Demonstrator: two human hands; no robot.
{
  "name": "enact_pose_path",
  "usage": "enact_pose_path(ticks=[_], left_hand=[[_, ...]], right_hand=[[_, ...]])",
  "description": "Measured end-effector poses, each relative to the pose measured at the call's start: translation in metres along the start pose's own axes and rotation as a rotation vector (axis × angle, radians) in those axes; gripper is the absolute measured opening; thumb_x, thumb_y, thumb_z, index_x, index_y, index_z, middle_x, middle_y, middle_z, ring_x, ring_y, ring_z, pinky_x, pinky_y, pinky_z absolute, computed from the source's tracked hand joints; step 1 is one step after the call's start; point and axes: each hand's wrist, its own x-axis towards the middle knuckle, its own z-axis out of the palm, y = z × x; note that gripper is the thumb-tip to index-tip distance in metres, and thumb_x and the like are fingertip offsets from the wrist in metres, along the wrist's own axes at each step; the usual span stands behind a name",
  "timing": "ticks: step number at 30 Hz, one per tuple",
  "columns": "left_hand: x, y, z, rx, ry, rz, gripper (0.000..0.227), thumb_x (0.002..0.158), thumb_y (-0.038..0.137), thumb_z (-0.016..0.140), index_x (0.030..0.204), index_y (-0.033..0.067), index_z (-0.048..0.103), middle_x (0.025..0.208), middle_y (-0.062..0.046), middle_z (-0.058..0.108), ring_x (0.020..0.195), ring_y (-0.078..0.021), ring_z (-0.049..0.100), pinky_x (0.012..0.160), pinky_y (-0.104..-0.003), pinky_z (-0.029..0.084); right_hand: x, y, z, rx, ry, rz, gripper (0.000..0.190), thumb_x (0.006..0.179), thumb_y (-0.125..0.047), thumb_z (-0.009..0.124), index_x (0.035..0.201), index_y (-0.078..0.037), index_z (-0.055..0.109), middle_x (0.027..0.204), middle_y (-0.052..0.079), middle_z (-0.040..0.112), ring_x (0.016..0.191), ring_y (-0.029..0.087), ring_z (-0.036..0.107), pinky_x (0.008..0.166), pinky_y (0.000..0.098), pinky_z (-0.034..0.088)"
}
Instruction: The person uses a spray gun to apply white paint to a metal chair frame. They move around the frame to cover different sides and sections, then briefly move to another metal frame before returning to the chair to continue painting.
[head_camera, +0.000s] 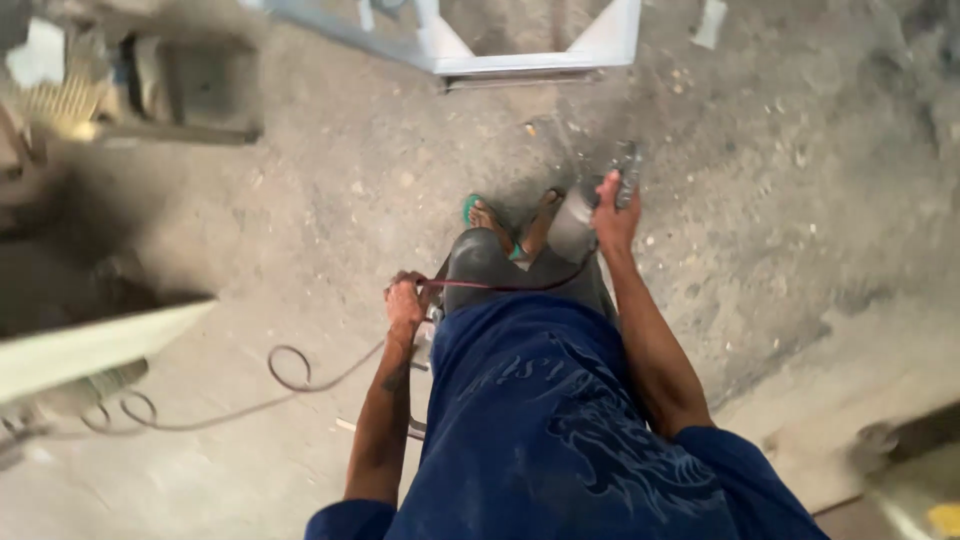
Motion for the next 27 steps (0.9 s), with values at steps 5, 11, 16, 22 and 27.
enact_pose_path(ticks=[5,11,16,22,27], left_hand=[[0.035,-0.025,0.061,-0.205,-0.075,-0.058,0.029,0.085,0.044,0.078,0.11,0.0303,0.072,0.111,-0.002,0.069,0.112,-0.0312,0.069,0.104,-0.047,0.052],[0.013,-0.026,0.054,-0.362,-0.348,0.154,0.03,0.081,0.03,0.076,0.11,0.0218,0.077,0.113,-0.012,0.075,0.117,-0.0388,0.066,0.106,-0.048,0.052],[0.022,-0.039,0.066,-0.551,-0.393,0.184,0.033,0.081,0.025,0.076,0.114,0.0191,0.076,0.108,-0.019,0.076,0.115,-0.0404,0.067,0.102,-0.047,0.053],[0.005,-0.02,0.048,-0.378,-0.376,0.129,0.03,0.09,0.028,0.062,0.109,0.0131,0.08,0.108,-0.019,0.076,0.113,-0.038,0.068,0.103,-0.048,0.053],[0.009,-0.047,0.063,-0.566,-0.279,0.027,0.032,0.086,0.034,0.067,0.114,0.0218,0.079,0.11,-0.012,0.077,0.114,-0.0353,0.069,0.101,-0.048,0.055]], right_hand=[[-0.049,-0.126,0.006,-0.054,-0.179,-0.071,0.035,0.108,-0.046,0.06,0.103,-0.012,0.064,0.082,0.011,0.072,0.04,0.018,0.057,0.033,0.0293,0.047],[-0.073,-0.159,0.029,-0.261,-0.382,-0.375,0.027,0.108,-0.038,0.063,0.107,-0.011,0.066,0.086,0.011,0.074,0.063,0.027,0.069,0.055,0.0396,0.052],[-0.126,-0.223,0.045,-0.307,-0.433,-0.632,0.018,0.101,-0.027,0.069,0.107,-0.011,0.067,0.081,0.018,0.069,0.074,0.039,0.069,0.065,0.0437,0.053],[-0.225,-0.316,0.057,-0.174,-0.655,-0.833,0.019,0.091,-0.021,0.074,0.102,-0.01,0.065,0.077,0.016,0.071,0.07,0.04,0.071,0.064,0.0441,0.056],[-0.244,-0.31,0.086,-0.231,-0.668,-0.88,0.036,0.09,-0.031,0.08,0.11,-0.007,0.061,0.079,0.02,0.066,0.073,0.045,0.069,0.061,0.0504,0.054]])
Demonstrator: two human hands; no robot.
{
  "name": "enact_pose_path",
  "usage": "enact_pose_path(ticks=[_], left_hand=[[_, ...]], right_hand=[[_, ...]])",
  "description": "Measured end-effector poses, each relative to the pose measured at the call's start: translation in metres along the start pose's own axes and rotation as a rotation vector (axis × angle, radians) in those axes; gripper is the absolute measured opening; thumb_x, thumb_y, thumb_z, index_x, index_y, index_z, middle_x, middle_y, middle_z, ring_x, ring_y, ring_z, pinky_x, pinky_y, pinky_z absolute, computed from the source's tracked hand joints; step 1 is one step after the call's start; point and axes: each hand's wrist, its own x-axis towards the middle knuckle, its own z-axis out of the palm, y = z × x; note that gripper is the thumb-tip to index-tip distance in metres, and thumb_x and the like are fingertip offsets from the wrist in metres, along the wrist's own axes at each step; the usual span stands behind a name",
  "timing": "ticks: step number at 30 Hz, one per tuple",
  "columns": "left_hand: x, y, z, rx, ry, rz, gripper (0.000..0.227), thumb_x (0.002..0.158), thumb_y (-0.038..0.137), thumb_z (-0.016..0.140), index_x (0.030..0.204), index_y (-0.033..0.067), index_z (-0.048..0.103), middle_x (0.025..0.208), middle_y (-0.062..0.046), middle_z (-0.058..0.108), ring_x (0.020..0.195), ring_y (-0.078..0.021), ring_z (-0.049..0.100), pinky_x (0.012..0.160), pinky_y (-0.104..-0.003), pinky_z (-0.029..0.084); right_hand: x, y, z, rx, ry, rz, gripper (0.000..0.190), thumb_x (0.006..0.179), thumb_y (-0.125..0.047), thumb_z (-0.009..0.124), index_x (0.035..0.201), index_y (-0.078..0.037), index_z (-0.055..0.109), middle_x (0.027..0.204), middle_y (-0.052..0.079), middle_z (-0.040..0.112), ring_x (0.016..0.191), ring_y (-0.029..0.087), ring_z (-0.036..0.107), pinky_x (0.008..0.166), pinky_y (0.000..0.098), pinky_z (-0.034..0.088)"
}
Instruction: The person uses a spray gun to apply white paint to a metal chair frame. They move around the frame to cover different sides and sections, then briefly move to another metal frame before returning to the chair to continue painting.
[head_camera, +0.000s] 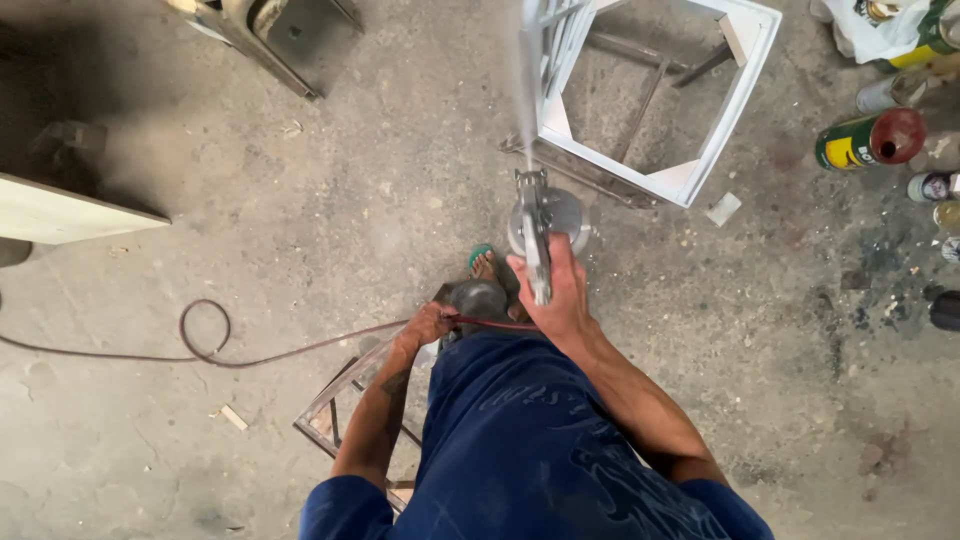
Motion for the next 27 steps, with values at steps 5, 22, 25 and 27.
enact_pose_path(ticks=[5,22,25,27], left_hand=[[-0.006,-0.038,0.002,0.018,0.017,-0.04,0.031,0.085,0.037,0.071,0.115,0.0328,0.077,0.114,-0.005,0.077,0.116,-0.0287,0.069,0.1,-0.045,0.056],[-0.012,0.027,-0.026,-0.069,0.052,0.094,0.031,0.084,0.038,0.077,0.114,0.0318,0.077,0.12,-0.004,0.075,0.12,-0.0299,0.066,0.106,-0.046,0.053],[-0.02,0.052,-0.037,-0.121,0.07,0.178,0.031,0.087,0.033,0.076,0.116,0.0228,0.077,0.121,-0.013,0.074,0.122,-0.0377,0.064,0.106,-0.051,0.052],[-0.027,0.062,-0.041,-0.126,0.097,0.205,0.027,0.088,0.034,0.074,0.112,0.0223,0.079,0.118,-0.013,0.075,0.121,-0.0369,0.064,0.106,-0.051,0.051]], right_hand=[[0.004,0.029,0.037,-0.096,-0.14,0.333,0.047,0.096,-0.048,0.07,0.122,-0.011,0.056,0.093,0.027,0.069,0.092,0.052,0.068,0.072,0.0608,0.054],[0.039,-0.042,-0.019,-0.073,-0.063,0.245,0.037,0.096,-0.035,0.072,0.109,-0.005,0.056,0.084,0.034,0.066,0.088,0.057,0.066,0.064,0.0622,0.049],[0.047,-0.057,-0.033,-0.081,0.01,0.143,0.035,0.094,-0.033,0.077,0.108,-0.007,0.057,0.086,0.025,0.071,0.087,0.049,0.072,0.07,0.055,0.057],[0.051,-0.067,-0.038,-0.044,0.044,0.082,0.029,0.096,-0.032,0.075,0.105,-0.011,0.058,0.082,0.018,0.07,0.081,0.042,0.073,0.073,0.048,0.057]])
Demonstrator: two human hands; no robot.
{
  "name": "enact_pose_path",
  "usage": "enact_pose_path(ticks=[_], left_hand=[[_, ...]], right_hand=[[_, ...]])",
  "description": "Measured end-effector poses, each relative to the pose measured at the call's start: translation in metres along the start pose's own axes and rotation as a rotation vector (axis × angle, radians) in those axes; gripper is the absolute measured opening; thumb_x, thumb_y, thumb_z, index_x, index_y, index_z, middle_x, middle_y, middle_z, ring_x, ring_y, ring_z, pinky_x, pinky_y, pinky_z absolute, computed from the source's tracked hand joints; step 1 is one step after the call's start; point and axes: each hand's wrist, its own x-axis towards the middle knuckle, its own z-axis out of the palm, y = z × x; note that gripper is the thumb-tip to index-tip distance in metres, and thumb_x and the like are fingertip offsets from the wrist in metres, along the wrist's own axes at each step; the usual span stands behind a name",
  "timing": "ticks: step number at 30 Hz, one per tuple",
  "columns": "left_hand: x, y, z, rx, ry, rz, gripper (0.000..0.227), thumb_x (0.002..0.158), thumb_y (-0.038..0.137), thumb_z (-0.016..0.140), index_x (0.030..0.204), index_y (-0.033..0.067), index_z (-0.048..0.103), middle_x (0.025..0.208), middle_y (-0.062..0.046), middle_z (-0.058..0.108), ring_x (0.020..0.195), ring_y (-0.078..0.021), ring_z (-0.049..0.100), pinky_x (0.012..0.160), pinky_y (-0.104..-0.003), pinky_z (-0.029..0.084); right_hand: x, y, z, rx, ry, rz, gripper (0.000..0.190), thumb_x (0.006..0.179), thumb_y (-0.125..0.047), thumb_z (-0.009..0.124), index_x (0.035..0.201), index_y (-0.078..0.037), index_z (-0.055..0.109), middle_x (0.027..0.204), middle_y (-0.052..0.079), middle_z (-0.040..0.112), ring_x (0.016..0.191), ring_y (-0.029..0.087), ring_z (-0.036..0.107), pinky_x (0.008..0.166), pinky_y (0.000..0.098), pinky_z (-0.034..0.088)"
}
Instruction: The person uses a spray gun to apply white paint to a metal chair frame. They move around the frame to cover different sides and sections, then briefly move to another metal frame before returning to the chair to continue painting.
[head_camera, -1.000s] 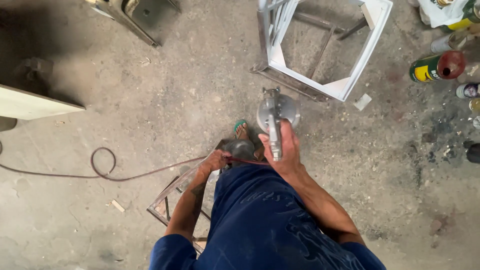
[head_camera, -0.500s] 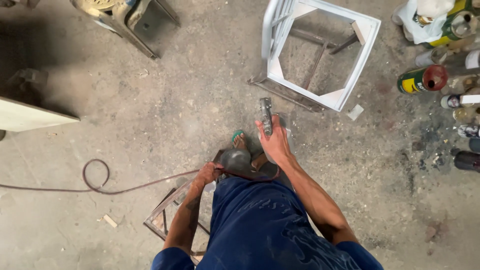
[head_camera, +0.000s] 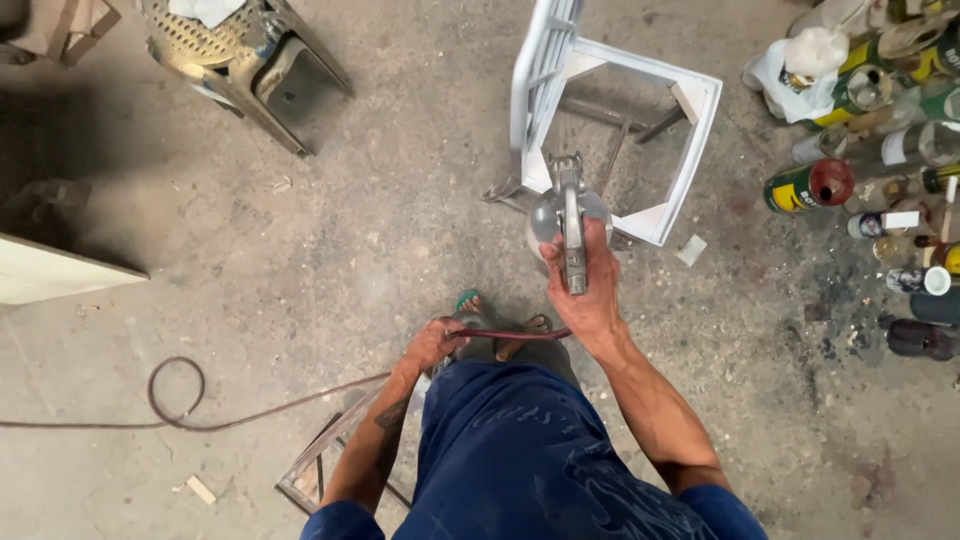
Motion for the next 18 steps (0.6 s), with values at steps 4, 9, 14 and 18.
enact_pose_path(ticks=[4,9,14,18], left_hand=[[0.001,-0.002,0.004,-0.039,-0.026,0.092,0.028,0.086,0.03,0.077,0.112,0.0208,0.079,0.118,-0.014,0.075,0.12,-0.0395,0.064,0.105,-0.052,0.052],[0.012,-0.022,0.026,0.003,-0.145,0.224,0.026,0.087,0.024,0.072,0.112,0.0257,0.077,0.111,-0.008,0.077,0.113,-0.0287,0.069,0.1,-0.042,0.054],[-0.028,0.082,0.011,-0.303,-0.279,0.477,0.032,0.094,0.021,0.064,0.123,0.0122,0.072,0.119,-0.017,0.074,0.117,-0.0308,0.067,0.102,-0.048,0.051],[-0.068,0.18,0.02,-0.487,-0.258,0.623,0.035,0.104,0.03,0.063,0.13,0.008,0.068,0.119,-0.019,0.072,0.112,-0.0262,0.067,0.098,-0.047,0.053]], right_hand=[[-0.007,0.012,-0.002,-0.005,-0.03,-0.01,0.024,0.097,-0.027,0.073,0.103,-0.01,0.057,0.078,0.021,0.067,0.078,0.045,0.071,0.071,0.0477,0.056],[-0.023,0.032,0.002,-0.054,-0.116,0.273,0.028,0.095,-0.048,0.067,0.103,-0.021,0.069,0.081,0.015,0.072,0.083,0.039,0.072,0.074,0.0472,0.055],[-0.033,0.033,0.005,-0.063,-0.007,0.289,0.029,0.096,-0.04,0.067,0.103,-0.012,0.064,0.076,0.025,0.067,0.079,0.049,0.068,0.07,0.0535,0.052],[-0.036,0.034,0.019,-0.019,0.106,0.226,0.026,0.098,-0.038,0.069,0.103,-0.013,0.064,0.073,0.02,0.068,0.075,0.04,0.072,0.066,0.0434,0.055]])
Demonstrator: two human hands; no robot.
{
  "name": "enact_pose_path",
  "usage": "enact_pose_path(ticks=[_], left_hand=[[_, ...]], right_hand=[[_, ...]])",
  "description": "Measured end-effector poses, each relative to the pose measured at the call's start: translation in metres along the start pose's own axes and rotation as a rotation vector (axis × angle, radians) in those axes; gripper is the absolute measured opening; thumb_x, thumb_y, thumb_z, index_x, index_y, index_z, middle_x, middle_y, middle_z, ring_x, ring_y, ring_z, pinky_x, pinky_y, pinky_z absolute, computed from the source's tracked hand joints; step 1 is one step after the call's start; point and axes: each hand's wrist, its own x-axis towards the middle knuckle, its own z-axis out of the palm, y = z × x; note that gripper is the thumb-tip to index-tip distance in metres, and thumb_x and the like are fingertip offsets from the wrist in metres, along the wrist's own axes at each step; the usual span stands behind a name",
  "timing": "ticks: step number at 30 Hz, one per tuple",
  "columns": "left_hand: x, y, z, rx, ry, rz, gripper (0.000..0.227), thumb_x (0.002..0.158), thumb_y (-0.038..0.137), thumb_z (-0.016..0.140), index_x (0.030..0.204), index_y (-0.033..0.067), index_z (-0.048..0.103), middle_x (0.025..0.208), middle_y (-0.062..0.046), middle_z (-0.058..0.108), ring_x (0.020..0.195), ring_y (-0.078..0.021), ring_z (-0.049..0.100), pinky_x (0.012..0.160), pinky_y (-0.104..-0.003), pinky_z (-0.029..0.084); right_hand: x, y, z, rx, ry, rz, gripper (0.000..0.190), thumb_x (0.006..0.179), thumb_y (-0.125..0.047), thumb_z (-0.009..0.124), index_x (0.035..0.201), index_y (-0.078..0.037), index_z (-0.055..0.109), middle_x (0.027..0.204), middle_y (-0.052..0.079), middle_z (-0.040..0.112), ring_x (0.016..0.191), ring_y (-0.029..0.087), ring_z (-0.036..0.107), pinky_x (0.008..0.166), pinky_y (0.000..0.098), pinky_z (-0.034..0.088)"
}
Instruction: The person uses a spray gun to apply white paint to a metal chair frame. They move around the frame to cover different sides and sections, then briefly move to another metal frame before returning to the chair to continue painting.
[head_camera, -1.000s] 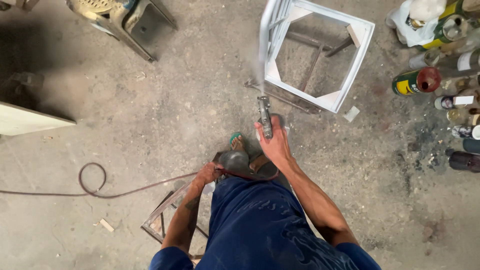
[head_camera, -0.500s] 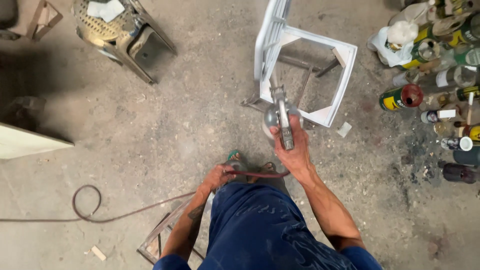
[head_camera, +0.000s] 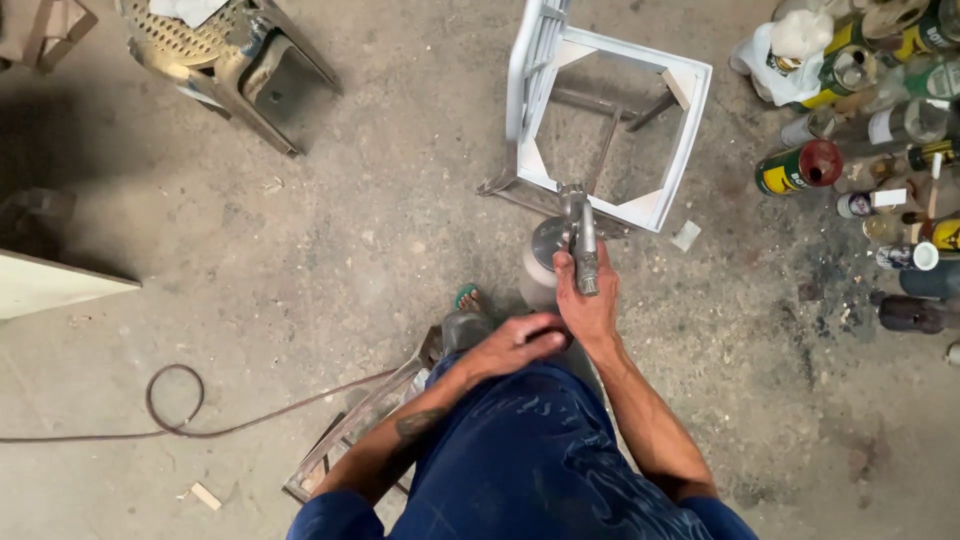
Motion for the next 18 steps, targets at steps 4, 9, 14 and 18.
enact_pose_path(ticks=[4,9,14,18], left_hand=[[0.016,-0.049,0.023,-0.189,0.132,-0.02,0.023,0.102,0.024,0.07,0.12,0.0106,0.074,0.1,-0.004,0.075,0.092,-0.0093,0.062,0.083,-0.034,0.057],[0.008,-0.034,0.036,-0.363,0.277,-0.062,0.015,0.097,0.013,0.072,0.083,0.0128,0.075,0.058,0.002,0.06,0.054,-0.0048,0.053,0.05,-0.018,0.045],[0.019,-0.031,0.053,-0.859,0.509,-0.167,0.006,0.095,0.01,0.074,0.098,0.0062,0.077,0.077,-0.003,0.074,0.067,-0.0121,0.069,0.066,-0.026,0.058],[0.032,-0.062,0.064,-1.096,0.599,-0.073,0.013,0.092,0.002,0.074,0.105,0.0,0.075,0.093,-0.01,0.078,0.081,-0.0207,0.075,0.083,-0.036,0.063]], right_hand=[[-0.003,0.007,0.008,0.042,-0.009,-0.024,0.022,0.096,-0.034,0.074,0.103,-0.014,0.068,0.077,0.015,0.072,0.079,0.03,0.074,0.069,0.0414,0.055],[-0.007,0.032,0.021,0.155,-0.037,-0.129,0.015,0.099,-0.02,0.07,0.104,-0.006,0.069,0.081,0.019,0.072,0.077,0.027,0.073,0.069,0.043,0.055],[-0.007,0.021,0.006,0.157,-0.09,-0.186,0.021,0.1,-0.027,0.068,0.108,-0.008,0.065,0.089,0.019,0.072,0.085,0.038,0.073,0.075,0.0479,0.055],[-0.006,0.026,-0.003,0.225,-0.105,-0.229,0.019,0.1,-0.029,0.069,0.106,-0.01,0.066,0.084,0.015,0.072,0.077,0.034,0.072,0.071,0.0427,0.056]])
